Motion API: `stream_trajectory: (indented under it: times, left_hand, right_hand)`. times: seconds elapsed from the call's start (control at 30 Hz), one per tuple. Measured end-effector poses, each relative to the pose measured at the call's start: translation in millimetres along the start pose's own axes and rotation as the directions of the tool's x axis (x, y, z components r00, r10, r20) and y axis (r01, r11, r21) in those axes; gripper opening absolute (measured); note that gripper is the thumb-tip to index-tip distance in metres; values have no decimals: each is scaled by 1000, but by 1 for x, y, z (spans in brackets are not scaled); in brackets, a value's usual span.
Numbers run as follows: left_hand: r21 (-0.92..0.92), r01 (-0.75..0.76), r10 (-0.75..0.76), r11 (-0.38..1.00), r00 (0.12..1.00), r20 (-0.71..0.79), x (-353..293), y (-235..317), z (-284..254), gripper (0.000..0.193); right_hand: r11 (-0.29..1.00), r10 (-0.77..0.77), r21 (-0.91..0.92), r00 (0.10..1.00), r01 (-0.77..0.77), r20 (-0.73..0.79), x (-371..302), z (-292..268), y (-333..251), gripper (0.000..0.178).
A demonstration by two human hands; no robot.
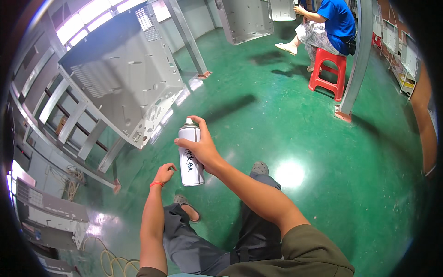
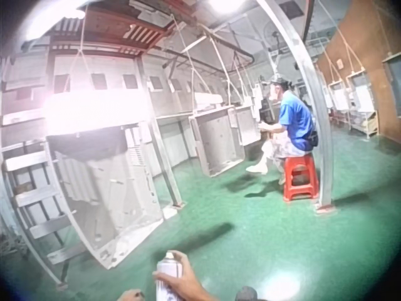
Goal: Spray painting the interior and exterior of metal equipment enclosures.
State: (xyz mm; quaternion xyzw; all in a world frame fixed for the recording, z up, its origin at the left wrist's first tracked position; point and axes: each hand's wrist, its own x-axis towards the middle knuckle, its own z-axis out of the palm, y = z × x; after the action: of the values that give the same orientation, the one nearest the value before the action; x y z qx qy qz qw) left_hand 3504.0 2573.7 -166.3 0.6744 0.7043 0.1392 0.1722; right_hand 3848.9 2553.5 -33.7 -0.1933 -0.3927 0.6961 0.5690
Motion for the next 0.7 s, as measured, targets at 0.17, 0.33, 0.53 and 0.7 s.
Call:
stream_trajectory:
  times: [0.17, 0.33, 0.53, 0.7]
  left_hand:
    - [5, -49, 49, 999, 999, -17, 3, 1, 1, 32]
    - [-11, -77, 76, 997, 996, -42, 6, -6, 4, 27]
    - [-65, -70, 63, 995, 994, -93, 22, 3, 4, 20]
    - [-91, -89, 65, 992, 969, -236, 36, 54, 9, 46]
  right_hand:
    - [1000, -1, -5, 1000, 1, -7, -2, -1, -2, 83]
    - [996, -52, -69, 999, 52, -2, 0, 1, -5, 81]
    - [790, -460, -370, 872, 488, 167, 44, 17, -29, 79]
    - [310, -809, -459, 485, 833, 334, 136, 51, -65, 69]
